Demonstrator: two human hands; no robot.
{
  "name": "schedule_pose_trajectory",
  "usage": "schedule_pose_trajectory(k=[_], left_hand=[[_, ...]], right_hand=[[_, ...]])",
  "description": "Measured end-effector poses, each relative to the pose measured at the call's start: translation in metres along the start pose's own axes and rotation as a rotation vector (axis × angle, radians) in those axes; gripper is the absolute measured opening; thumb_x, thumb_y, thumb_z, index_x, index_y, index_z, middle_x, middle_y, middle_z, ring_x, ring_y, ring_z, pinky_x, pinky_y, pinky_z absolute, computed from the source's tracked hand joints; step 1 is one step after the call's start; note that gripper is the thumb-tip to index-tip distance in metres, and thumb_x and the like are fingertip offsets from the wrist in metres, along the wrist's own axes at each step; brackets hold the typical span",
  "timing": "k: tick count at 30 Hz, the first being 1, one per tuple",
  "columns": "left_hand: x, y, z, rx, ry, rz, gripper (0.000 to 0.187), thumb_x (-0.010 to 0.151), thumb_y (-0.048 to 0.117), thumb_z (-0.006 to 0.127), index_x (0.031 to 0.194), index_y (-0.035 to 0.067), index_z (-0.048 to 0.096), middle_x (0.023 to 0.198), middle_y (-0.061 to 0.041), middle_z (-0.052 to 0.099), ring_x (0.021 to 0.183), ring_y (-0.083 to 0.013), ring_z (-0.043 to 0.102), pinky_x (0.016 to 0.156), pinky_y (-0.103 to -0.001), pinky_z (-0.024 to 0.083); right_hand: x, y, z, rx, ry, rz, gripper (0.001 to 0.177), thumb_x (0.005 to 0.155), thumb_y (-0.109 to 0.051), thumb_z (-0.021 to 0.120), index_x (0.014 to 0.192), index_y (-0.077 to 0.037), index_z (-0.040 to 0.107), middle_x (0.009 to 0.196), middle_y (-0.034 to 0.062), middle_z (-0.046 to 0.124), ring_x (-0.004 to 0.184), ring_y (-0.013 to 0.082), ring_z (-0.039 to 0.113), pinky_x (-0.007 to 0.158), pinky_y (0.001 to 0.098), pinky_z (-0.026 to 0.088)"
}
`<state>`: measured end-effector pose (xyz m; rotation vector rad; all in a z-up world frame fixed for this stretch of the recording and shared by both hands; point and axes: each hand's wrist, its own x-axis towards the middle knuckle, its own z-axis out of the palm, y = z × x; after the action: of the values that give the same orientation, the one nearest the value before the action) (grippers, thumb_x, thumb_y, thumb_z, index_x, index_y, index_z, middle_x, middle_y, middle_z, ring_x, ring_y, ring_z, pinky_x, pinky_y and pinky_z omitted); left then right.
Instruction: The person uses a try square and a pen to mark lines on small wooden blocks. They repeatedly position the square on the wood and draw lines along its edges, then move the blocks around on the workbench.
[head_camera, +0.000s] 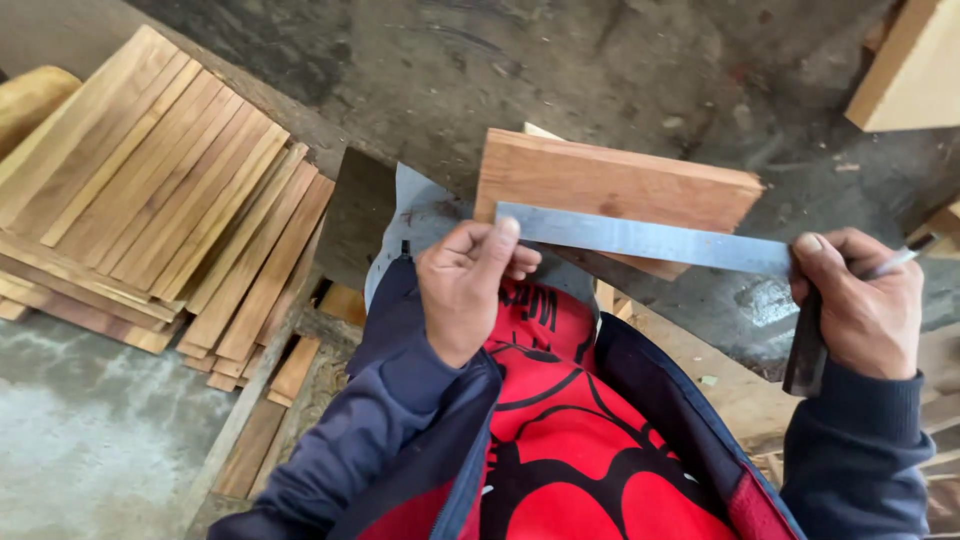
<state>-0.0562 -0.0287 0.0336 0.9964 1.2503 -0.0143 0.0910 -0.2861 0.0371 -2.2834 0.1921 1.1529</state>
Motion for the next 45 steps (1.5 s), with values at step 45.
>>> schedule_pose_trajectory(k=[45], left_hand=[[0.011, -0.016, -0.020, 0.455, 0.054, 0.395, 0.023, 0.071, 0.023, 0.076, 0.074, 0.008, 0.058, 0.067, -0.002, 0.055, 0.062, -0.0105, 0.050, 0.061, -0.024, 0.040]], right_hand=[[-0.004, -0.013, -0.007, 0.003, -0.035, 0.319, 0.032, 0.096, -0.027, 0.054, 0.070, -0.007, 0.052, 0.054, 0.0037, 0.045, 0.047, 0.0100, 0.038, 0.044, 0.0222, 0.030]])
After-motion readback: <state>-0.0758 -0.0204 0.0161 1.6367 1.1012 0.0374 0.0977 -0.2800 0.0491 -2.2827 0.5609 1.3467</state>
